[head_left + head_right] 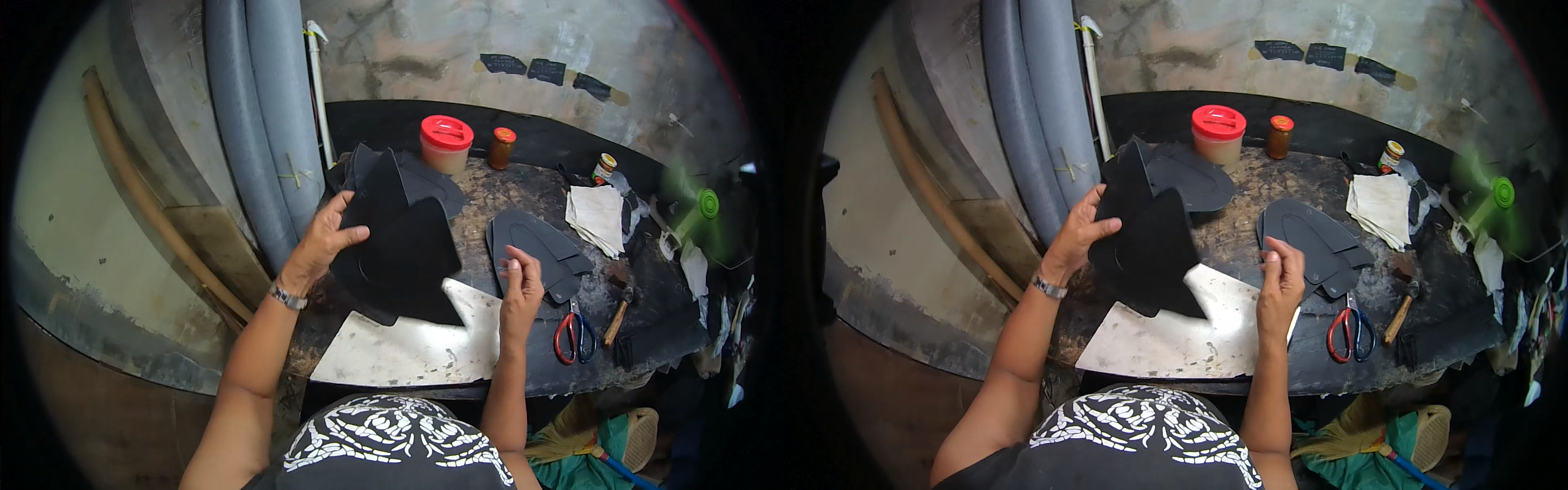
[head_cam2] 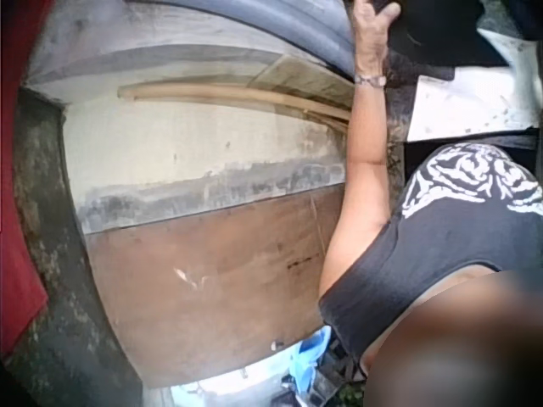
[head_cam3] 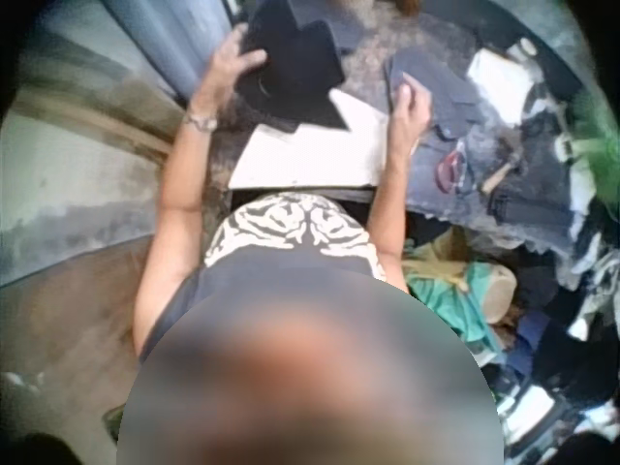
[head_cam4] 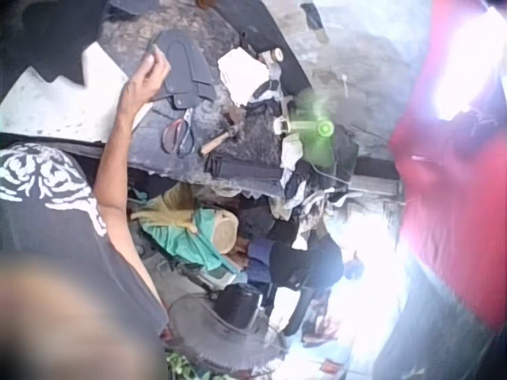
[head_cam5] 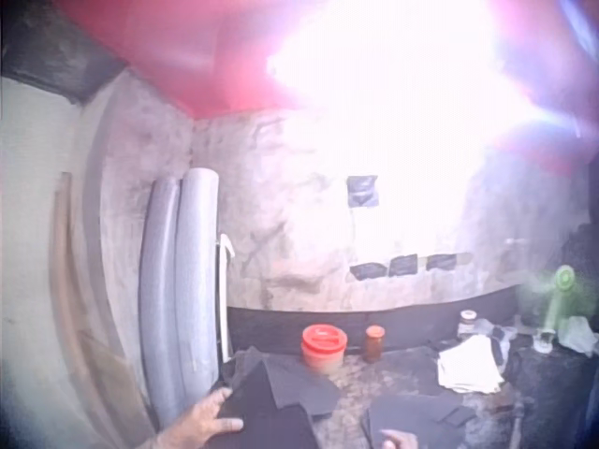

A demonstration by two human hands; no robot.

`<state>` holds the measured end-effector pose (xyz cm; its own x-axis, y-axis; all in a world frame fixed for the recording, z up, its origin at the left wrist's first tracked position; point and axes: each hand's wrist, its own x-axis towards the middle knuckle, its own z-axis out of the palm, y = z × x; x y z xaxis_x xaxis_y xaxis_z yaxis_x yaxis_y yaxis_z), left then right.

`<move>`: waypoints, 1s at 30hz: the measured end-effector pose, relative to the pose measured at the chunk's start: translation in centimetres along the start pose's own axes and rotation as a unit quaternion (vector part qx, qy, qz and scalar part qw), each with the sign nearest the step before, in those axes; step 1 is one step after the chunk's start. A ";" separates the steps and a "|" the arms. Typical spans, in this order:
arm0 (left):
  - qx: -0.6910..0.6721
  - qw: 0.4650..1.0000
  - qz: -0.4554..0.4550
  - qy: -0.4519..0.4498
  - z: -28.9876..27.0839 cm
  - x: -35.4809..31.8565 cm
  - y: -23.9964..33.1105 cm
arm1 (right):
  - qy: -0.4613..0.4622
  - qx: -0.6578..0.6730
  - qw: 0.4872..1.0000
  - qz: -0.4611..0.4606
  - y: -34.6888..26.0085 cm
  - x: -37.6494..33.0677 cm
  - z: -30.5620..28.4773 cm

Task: The person repeatedly picks up black rubber pieces from a stack, inspects their edges, and uses scissors to trim small sections. They place each trimmed piece onto a separate pile on the table.

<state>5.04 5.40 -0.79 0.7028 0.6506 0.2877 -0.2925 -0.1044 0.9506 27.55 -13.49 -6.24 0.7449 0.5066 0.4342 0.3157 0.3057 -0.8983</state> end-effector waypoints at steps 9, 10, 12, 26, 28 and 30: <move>-0.215 0.968 -0.094 -0.093 3.1 -6.7 -0.2 | -0.276 0.233 0.932 0.021 -7.8 -4.5 5.8; -0.240 0.960 -0.093 -0.113 3.2 -6.9 -0.4 | -0.278 0.183 0.943 -0.018 -8.2 -4.6 6.0; -0.289 0.940 -0.094 -0.153 3.4 -7.2 -0.8 | -0.268 0.149 0.951 -0.039 -8.8 -4.8 6.3; -0.084 0.988 -0.121 -0.041 3.5 -8.3 3.0 | -0.210 0.347 0.893 0.193 -8.6 -5.6 6.5; -0.071 0.987 -0.133 -0.061 3.5 -8.4 3.8 | -0.230 0.363 0.878 0.210 -8.4 -5.9 6.7; -0.019 0.986 -0.142 -0.080 3.7 -8.4 4.4 | -0.246 0.346 0.882 0.207 -8.1 -6.2 6.8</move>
<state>0.31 -3.30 1.40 0.8525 0.5219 0.0290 -0.0919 0.0951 0.9912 16.39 -13.59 -1.17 0.3139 0.9261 0.2093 -0.4841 0.3458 -0.8038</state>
